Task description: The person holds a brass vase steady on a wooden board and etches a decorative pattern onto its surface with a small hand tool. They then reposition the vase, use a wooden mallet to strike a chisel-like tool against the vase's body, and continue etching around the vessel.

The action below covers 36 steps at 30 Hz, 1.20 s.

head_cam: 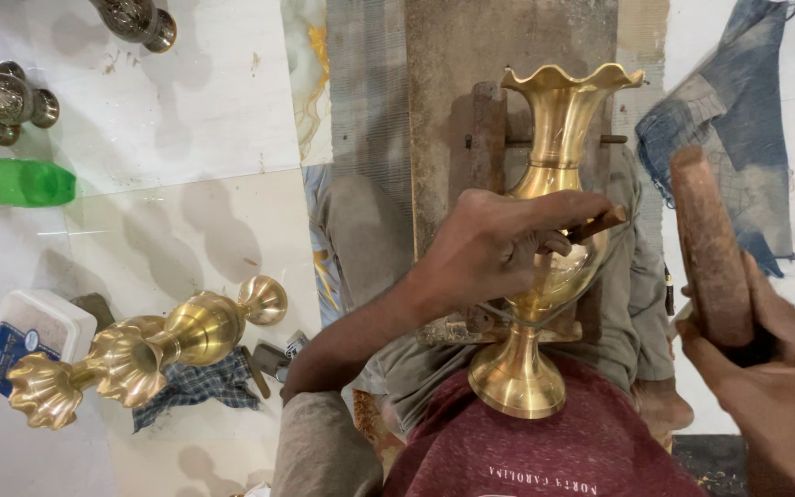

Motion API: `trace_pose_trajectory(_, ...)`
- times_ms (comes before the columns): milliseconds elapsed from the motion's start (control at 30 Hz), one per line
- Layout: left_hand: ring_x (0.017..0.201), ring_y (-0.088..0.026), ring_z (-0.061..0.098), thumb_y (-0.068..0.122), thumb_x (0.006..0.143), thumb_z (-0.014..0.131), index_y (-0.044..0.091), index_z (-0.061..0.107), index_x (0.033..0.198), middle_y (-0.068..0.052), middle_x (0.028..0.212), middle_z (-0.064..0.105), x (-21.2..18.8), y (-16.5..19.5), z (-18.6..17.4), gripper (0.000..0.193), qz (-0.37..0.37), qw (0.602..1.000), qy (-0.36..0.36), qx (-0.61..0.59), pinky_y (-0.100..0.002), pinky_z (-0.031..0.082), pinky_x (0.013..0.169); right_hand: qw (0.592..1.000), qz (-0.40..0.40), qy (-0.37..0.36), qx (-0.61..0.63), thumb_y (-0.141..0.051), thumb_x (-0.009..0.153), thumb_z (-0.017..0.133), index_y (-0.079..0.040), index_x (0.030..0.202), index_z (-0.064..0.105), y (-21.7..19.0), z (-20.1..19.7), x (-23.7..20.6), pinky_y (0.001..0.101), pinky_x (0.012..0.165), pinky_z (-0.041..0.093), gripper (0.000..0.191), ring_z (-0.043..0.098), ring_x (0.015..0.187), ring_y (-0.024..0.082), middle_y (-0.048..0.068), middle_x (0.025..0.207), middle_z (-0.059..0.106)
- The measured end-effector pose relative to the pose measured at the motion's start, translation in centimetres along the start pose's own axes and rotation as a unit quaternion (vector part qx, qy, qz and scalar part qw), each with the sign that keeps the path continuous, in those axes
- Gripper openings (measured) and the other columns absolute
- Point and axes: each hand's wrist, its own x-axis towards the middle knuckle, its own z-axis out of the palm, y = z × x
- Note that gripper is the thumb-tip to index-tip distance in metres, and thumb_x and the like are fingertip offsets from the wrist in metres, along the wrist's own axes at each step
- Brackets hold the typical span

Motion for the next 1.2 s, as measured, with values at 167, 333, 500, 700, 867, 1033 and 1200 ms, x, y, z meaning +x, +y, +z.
trace_pose_trajectory(167,0.092,-0.013,0.080,-0.003,0.079,0.074,0.026,0.055,0.147,-0.001,0.123,0.076,0.6,-1.3,0.1,0.077,0.048,0.998,-0.029,-0.002,-0.030,0.069,0.085,0.994,0.018,-0.021,-0.108,0.016,0.078,0.075,0.013,0.148,0.050,0.6,-1.5,0.8,0.0374,0.080,0.059,0.074,0.070,0.095,0.029,0.026,0.109,0.069)
trace_pose_trajectory(333,0.081,-0.011,0.079,-0.003,0.079,0.074,0.027,0.057,0.143,-0.001,0.118,0.079,0.8,-2.2,0.7,0.073,0.058,0.997,-0.040,0.040,-0.027,0.067,0.076,0.989,0.016,-0.069,-0.133,0.015,0.078,0.075,0.013,0.147,0.050,4.8,-3.0,1.4,0.0374,0.080,0.059,0.073,0.070,0.094,0.029,0.026,0.108,0.069)
trace_pose_trajectory(500,0.085,-0.012,0.079,0.006,0.084,0.081,0.024,0.060,0.141,-0.001,0.106,0.080,-0.3,-0.9,0.7,0.064,0.008,1.000,-0.013,0.006,-0.028,0.067,0.082,0.986,0.005,-0.087,-0.141,0.015,0.079,0.075,0.013,0.146,0.051,7.1,-3.5,2.1,0.0373,0.080,0.058,0.071,0.070,0.094,0.029,0.025,0.108,0.069)
trace_pose_trajectory(700,0.098,-0.017,0.080,0.000,0.086,0.074,0.014,0.059,0.142,-0.008,0.119,0.077,-1.3,0.9,0.9,0.060,-0.037,0.997,0.066,-0.002,-0.027,0.066,0.087,0.985,-0.007,-0.101,-0.140,0.014,0.079,0.075,0.013,0.144,0.052,6.9,-2.6,3.3,0.0372,0.081,0.058,0.069,0.070,0.093,0.029,0.025,0.107,0.069)
trace_pose_trajectory(867,0.105,-0.020,0.080,-0.007,0.084,0.063,0.008,0.059,0.141,-0.011,0.125,0.075,-2.0,1.7,2.0,0.059,-0.031,0.989,0.143,-0.005,-0.028,0.067,0.090,0.986,-0.014,-0.098,-0.136,0.014,0.079,0.075,0.013,0.143,0.053,6.4,-2.2,3.0,0.0372,0.081,0.058,0.068,0.070,0.093,0.028,0.024,0.107,0.070)
trace_pose_trajectory(1033,0.098,-0.019,0.080,-0.005,0.092,0.060,0.005,0.062,0.138,-0.010,0.113,0.076,-3.2,2.6,4.1,0.046,-0.060,0.967,0.246,-0.006,-0.029,0.067,0.089,0.987,-0.008,-0.092,-0.133,0.013,0.080,0.075,0.014,0.142,0.053,5.7,-2.0,2.1,0.0371,0.081,0.058,0.066,0.070,0.093,0.028,0.024,0.107,0.070)
trace_pose_trajectory(1200,0.088,-0.017,0.081,0.000,0.105,0.061,0.005,0.068,0.126,-0.006,0.102,0.079,-3.0,2.8,6.2,0.023,-0.109,0.929,0.354,-0.002,-0.027,0.067,0.066,0.985,-0.031,-0.096,-0.140,0.013,0.080,0.075,0.014,0.141,0.054,5.4,-1.8,2.8,0.0370,0.081,0.058,0.065,0.070,0.092,0.028,0.024,0.106,0.070)
